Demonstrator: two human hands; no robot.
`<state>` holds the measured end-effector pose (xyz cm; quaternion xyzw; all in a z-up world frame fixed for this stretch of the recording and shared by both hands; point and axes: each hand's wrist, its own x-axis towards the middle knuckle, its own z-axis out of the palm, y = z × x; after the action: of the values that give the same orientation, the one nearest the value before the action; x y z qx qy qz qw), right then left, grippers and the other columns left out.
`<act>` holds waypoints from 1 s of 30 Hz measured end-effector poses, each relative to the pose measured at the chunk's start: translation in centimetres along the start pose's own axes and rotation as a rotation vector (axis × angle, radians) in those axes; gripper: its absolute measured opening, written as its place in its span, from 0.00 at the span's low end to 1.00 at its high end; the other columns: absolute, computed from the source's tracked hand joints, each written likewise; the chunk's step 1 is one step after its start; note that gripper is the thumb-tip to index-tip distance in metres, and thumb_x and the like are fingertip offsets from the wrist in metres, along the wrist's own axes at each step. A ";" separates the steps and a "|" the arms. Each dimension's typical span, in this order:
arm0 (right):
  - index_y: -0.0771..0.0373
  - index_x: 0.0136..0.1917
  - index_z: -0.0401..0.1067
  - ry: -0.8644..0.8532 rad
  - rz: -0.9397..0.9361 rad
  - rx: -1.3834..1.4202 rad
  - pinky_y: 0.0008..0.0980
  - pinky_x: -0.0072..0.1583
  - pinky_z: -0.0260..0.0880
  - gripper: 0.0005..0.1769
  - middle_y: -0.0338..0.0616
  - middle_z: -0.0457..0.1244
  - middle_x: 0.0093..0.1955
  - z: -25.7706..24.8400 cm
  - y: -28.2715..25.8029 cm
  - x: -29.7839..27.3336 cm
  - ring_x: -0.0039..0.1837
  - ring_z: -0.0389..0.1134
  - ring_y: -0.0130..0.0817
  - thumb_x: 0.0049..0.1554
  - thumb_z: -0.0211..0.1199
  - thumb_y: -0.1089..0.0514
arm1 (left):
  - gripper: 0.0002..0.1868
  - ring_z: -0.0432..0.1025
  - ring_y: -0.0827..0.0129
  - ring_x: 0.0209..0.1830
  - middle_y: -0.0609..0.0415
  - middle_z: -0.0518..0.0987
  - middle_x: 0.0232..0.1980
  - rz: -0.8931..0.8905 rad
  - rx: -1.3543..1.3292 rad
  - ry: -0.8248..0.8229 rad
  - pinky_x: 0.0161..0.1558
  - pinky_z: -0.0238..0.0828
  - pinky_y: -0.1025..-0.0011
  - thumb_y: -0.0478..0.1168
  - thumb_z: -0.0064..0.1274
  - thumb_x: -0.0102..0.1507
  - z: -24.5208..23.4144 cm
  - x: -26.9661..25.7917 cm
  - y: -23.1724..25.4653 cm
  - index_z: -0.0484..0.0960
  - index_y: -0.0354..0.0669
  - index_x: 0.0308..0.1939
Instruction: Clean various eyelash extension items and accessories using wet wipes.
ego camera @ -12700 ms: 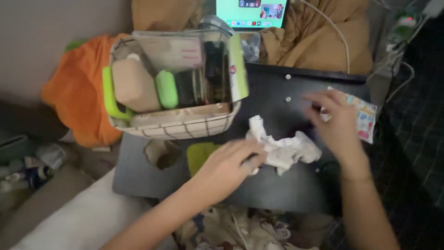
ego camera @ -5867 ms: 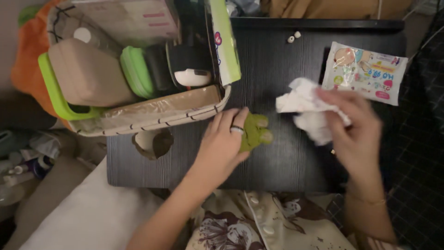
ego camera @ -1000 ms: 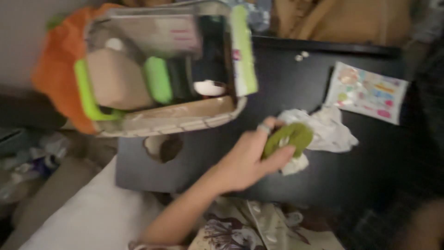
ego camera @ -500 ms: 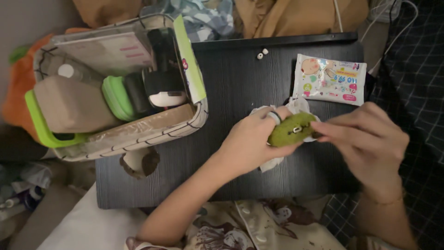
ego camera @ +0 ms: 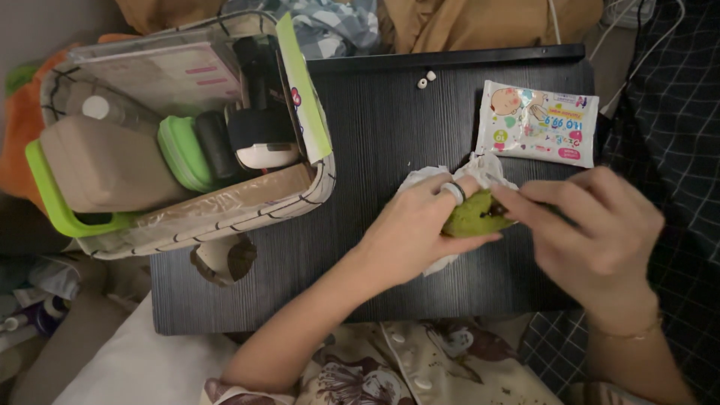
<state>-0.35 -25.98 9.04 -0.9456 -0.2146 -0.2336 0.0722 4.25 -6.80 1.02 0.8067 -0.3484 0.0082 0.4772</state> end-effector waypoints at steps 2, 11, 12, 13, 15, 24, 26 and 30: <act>0.54 0.52 0.84 -0.011 -0.048 -0.033 0.34 0.45 0.65 0.26 0.35 0.68 0.44 0.3 -0.2 -0.2 0.43 0.65 0.37 0.41 0.67 0.71 | 0.31 0.75 0.45 0.43 0.41 0.78 0.44 -0.002 -0.052 -0.002 0.45 0.76 0.56 0.53 0.66 0.60 0.1 -0.1 -0.1 0.74 0.38 0.58; 0.66 0.69 0.70 -0.157 -0.021 0.018 0.66 0.74 0.42 0.43 0.44 0.66 0.65 0.9 -1.3 -0.3 0.69 0.66 0.42 0.40 0.70 0.56 | 0.31 0.76 0.44 0.42 0.36 0.79 0.41 -0.166 -0.162 -0.118 0.46 0.73 0.56 0.57 0.62 0.62 0.3 0.2 0.3 0.75 0.30 0.50; 0.66 0.70 0.69 -0.140 -0.043 -0.004 0.75 0.75 0.29 0.48 0.43 0.66 0.66 1.1 -1.3 -0.3 0.72 0.64 0.42 0.37 0.73 0.48 | 0.30 0.77 0.46 0.39 0.36 0.80 0.38 -0.293 -0.187 -0.232 0.43 0.73 0.57 0.59 0.61 0.63 0.5 0.2 0.4 0.76 0.29 0.40; 0.66 0.70 0.69 -0.140 -0.042 -0.004 0.75 0.75 0.29 0.48 0.43 0.66 0.66 1.3 -1.1 -0.5 0.72 0.64 0.42 0.37 0.73 0.48 | 0.30 0.77 0.46 0.39 0.36 0.80 0.38 -0.293 -0.187 -0.233 0.43 0.73 0.57 0.59 0.61 0.63 0.4 0.3 0.7 0.76 0.29 0.40; 0.67 0.72 0.67 -0.180 0.054 0.176 0.85 0.73 0.22 0.52 0.48 0.65 0.67 1.9 -0.7 -0.8 0.71 0.64 0.40 0.38 0.77 0.44 | 0.30 0.79 0.51 0.36 0.39 0.80 0.36 -0.323 -0.509 -0.206 0.40 0.73 0.60 0.58 0.53 0.62 0.0 0.8 1.0 0.74 0.30 0.46; 0.65 0.66 0.73 -0.036 0.129 0.187 0.68 0.83 0.27 0.38 0.47 0.69 0.63 2.6 1.1 -3.1 0.66 0.71 0.39 0.44 0.79 0.56 | 0.32 0.78 0.54 0.39 0.40 0.80 0.40 -0.185 -0.325 -0.201 0.42 0.74 0.62 0.58 0.60 0.63 1.1 1.4 1.2 0.73 0.30 0.52; 0.66 0.67 0.71 -0.008 0.208 0.196 0.65 0.84 0.33 0.41 0.48 0.68 0.63 1.8 2.3 -3.9 0.66 0.71 0.40 0.42 0.80 0.56 | 0.30 0.76 0.58 0.37 0.43 0.79 0.44 -0.210 -0.432 -0.254 0.40 0.73 0.65 0.55 0.60 0.63 0.2 1.7 1.9 0.73 0.32 0.56; 0.61 0.68 0.59 0.323 0.589 0.552 0.49 0.82 0.59 0.47 0.44 0.63 0.71 0.9 7.2 -8.8 0.74 0.66 0.35 0.42 0.81 0.51 | 0.28 0.71 0.70 0.44 0.50 0.73 0.60 -0.098 -0.493 -0.261 0.45 0.73 0.72 0.46 0.60 0.67 -1.0 1.4 1.3 0.70 0.37 0.66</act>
<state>-3.88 -35.53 3.83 -0.8631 0.0238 -0.2820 0.4184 4.87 -7.17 3.02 0.6765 -0.3591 -0.2037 0.6099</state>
